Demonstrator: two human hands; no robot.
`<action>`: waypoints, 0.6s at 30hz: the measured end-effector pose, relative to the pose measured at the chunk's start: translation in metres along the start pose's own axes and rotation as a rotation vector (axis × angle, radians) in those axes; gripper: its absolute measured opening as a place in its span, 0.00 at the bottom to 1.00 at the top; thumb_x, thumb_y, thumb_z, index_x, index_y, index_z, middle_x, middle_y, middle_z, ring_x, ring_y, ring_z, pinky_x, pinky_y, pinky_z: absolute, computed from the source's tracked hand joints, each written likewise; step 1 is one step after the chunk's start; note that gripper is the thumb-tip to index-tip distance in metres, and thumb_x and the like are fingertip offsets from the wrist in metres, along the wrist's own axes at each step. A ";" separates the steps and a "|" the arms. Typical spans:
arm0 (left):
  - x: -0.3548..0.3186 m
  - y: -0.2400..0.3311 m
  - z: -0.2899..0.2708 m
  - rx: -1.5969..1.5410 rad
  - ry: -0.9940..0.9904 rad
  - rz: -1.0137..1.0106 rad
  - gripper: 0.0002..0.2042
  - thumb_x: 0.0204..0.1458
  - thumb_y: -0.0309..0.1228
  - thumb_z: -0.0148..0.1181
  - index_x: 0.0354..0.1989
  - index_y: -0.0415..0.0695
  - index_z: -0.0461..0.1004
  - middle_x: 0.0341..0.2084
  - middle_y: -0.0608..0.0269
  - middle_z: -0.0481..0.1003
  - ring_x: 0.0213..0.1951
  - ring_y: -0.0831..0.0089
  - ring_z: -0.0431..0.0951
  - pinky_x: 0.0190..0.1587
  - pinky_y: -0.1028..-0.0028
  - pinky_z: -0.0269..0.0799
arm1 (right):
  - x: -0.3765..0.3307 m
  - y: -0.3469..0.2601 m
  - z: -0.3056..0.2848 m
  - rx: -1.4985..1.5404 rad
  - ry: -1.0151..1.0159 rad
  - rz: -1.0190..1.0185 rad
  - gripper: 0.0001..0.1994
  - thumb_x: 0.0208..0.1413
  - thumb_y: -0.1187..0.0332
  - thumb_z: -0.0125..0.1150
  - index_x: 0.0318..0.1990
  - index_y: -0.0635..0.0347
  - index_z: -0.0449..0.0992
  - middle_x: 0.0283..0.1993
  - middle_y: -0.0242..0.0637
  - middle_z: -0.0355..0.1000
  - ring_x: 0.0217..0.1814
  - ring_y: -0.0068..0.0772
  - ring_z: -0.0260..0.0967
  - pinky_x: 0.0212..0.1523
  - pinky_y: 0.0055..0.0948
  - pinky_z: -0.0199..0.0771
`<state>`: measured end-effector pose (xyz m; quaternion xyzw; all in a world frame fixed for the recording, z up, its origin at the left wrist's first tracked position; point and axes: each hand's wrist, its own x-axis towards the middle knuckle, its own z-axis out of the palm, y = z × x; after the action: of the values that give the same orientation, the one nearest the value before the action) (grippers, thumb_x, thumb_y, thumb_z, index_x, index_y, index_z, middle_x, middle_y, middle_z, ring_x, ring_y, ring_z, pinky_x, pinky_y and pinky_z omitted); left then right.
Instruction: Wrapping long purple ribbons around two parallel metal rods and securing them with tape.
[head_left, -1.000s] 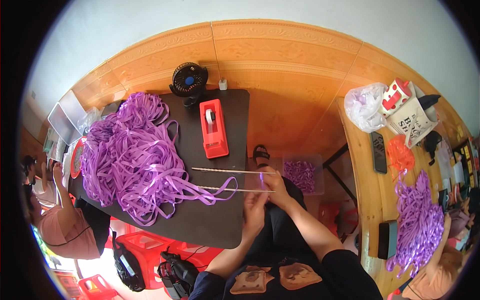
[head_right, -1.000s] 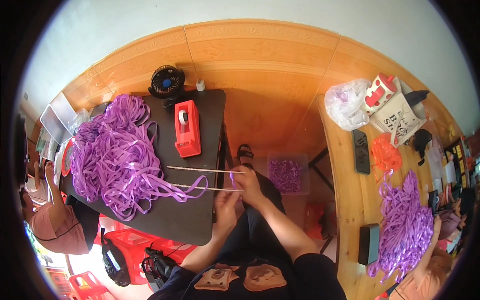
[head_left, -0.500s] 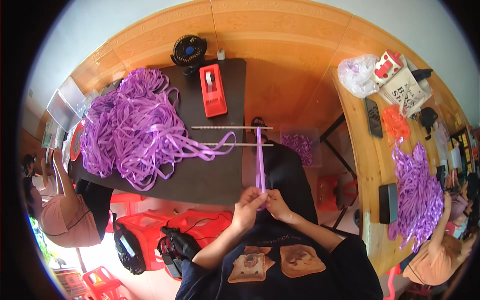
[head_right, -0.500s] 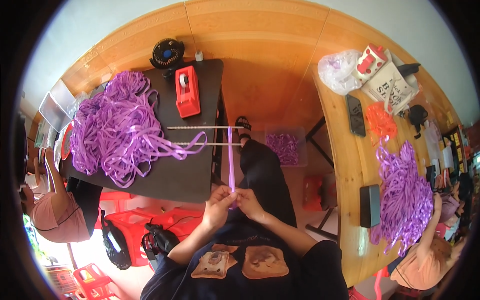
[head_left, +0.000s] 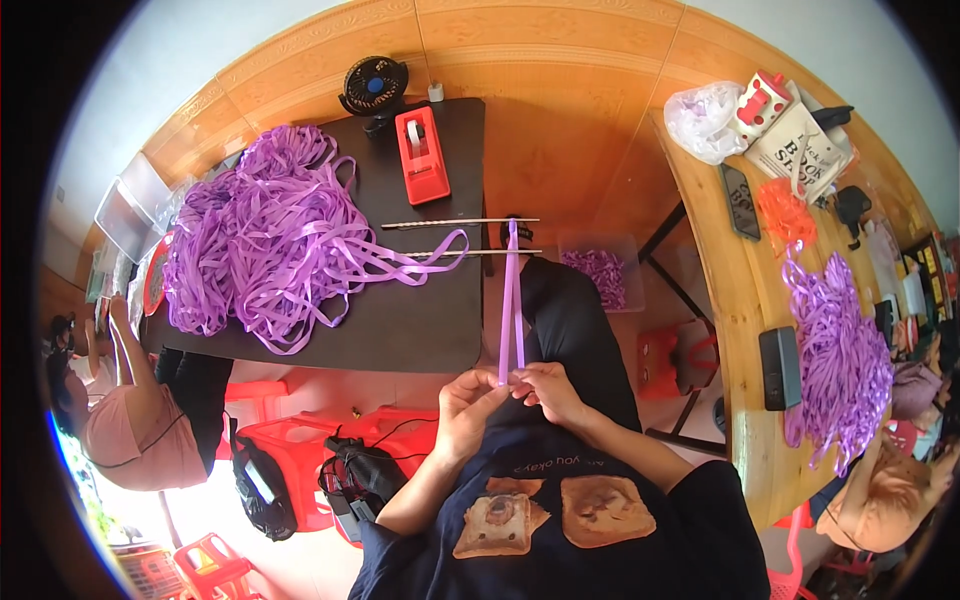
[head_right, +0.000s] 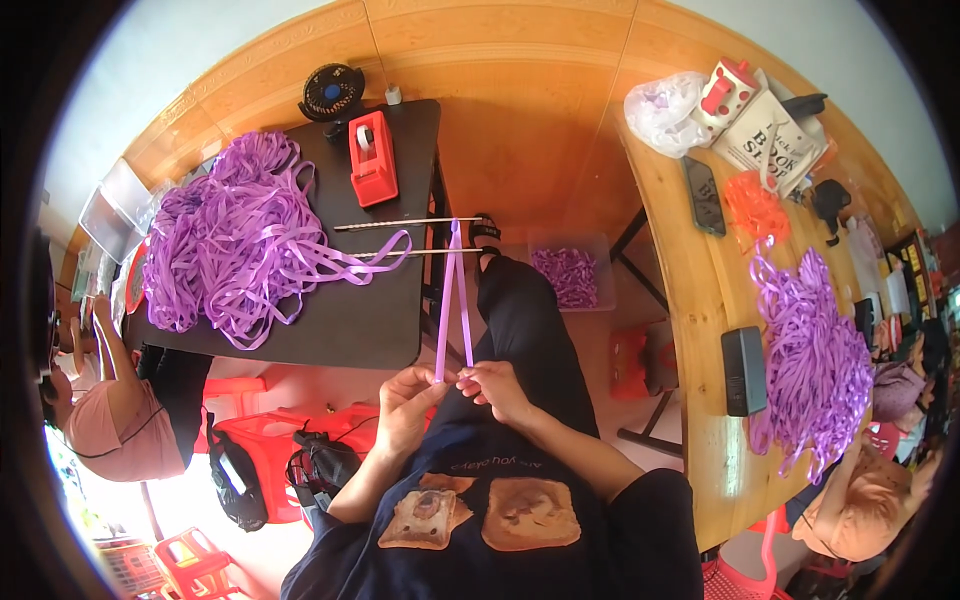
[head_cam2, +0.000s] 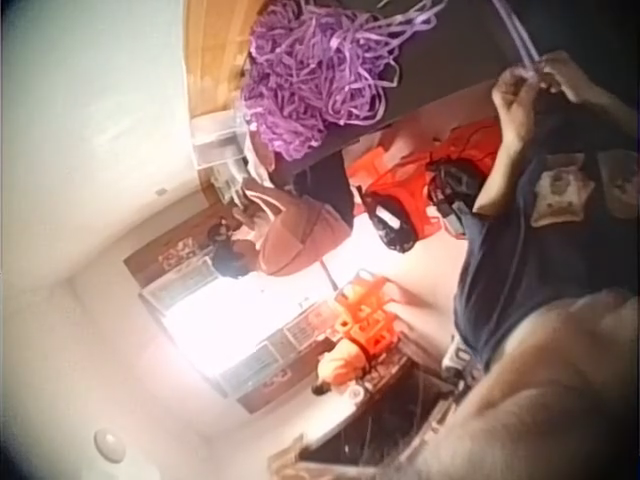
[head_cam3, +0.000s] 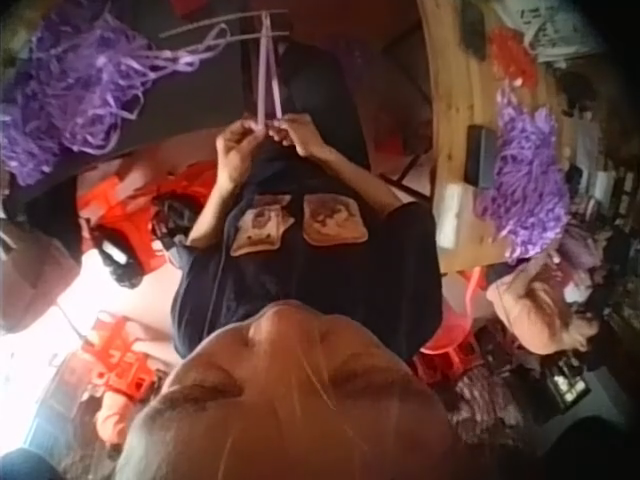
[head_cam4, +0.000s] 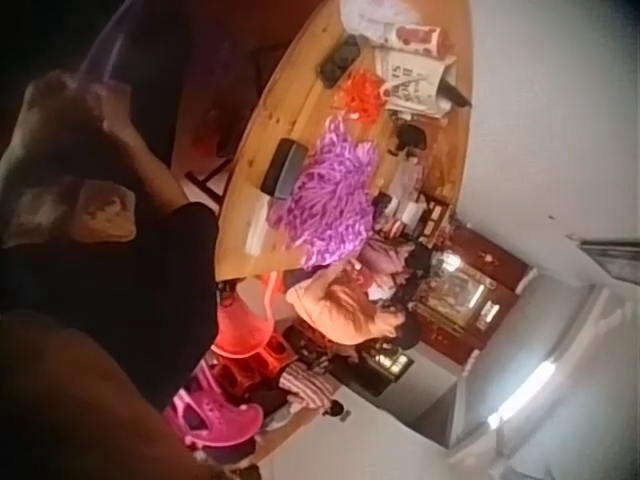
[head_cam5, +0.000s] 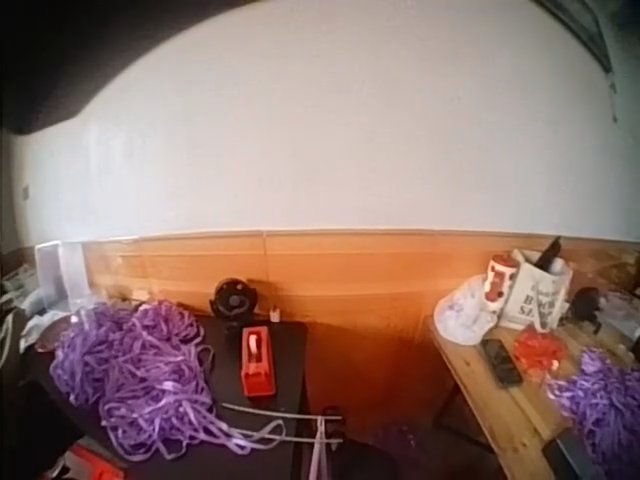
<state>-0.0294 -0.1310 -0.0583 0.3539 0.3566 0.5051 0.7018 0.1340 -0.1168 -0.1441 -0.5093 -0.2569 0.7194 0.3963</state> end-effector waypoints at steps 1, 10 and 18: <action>0.000 -0.002 0.001 0.004 0.005 0.015 0.02 0.55 0.19 0.55 0.35 0.37 0.73 0.33 0.65 0.76 0.36 0.81 0.73 0.44 0.81 0.67 | 0.001 0.000 0.001 0.000 0.042 0.016 0.09 0.55 0.65 0.57 0.29 0.61 0.78 0.27 0.34 0.75 0.23 0.21 0.69 0.20 0.18 0.63; 0.002 -0.035 0.002 0.178 0.289 0.102 0.00 0.56 0.20 0.55 0.34 0.37 0.71 0.30 0.65 0.75 0.34 0.81 0.74 0.39 0.83 0.68 | 0.008 0.008 -0.001 -0.106 0.046 0.028 0.09 0.51 0.67 0.57 0.23 0.61 0.75 0.20 0.34 0.72 0.16 0.18 0.63 0.13 0.20 0.56; 0.026 -0.070 -0.037 0.804 0.372 0.348 0.06 0.49 0.20 0.57 0.35 0.37 0.71 0.23 0.60 0.76 0.20 0.76 0.74 0.24 0.75 0.69 | 0.008 0.020 0.000 -0.297 -0.019 -0.075 0.09 0.49 0.70 0.59 0.20 0.63 0.75 0.15 0.33 0.69 0.14 0.18 0.59 0.14 0.21 0.53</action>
<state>-0.0226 -0.1175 -0.1401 0.5555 0.5787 0.4920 0.3383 0.1260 -0.1210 -0.1638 -0.5455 -0.3830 0.6629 0.3410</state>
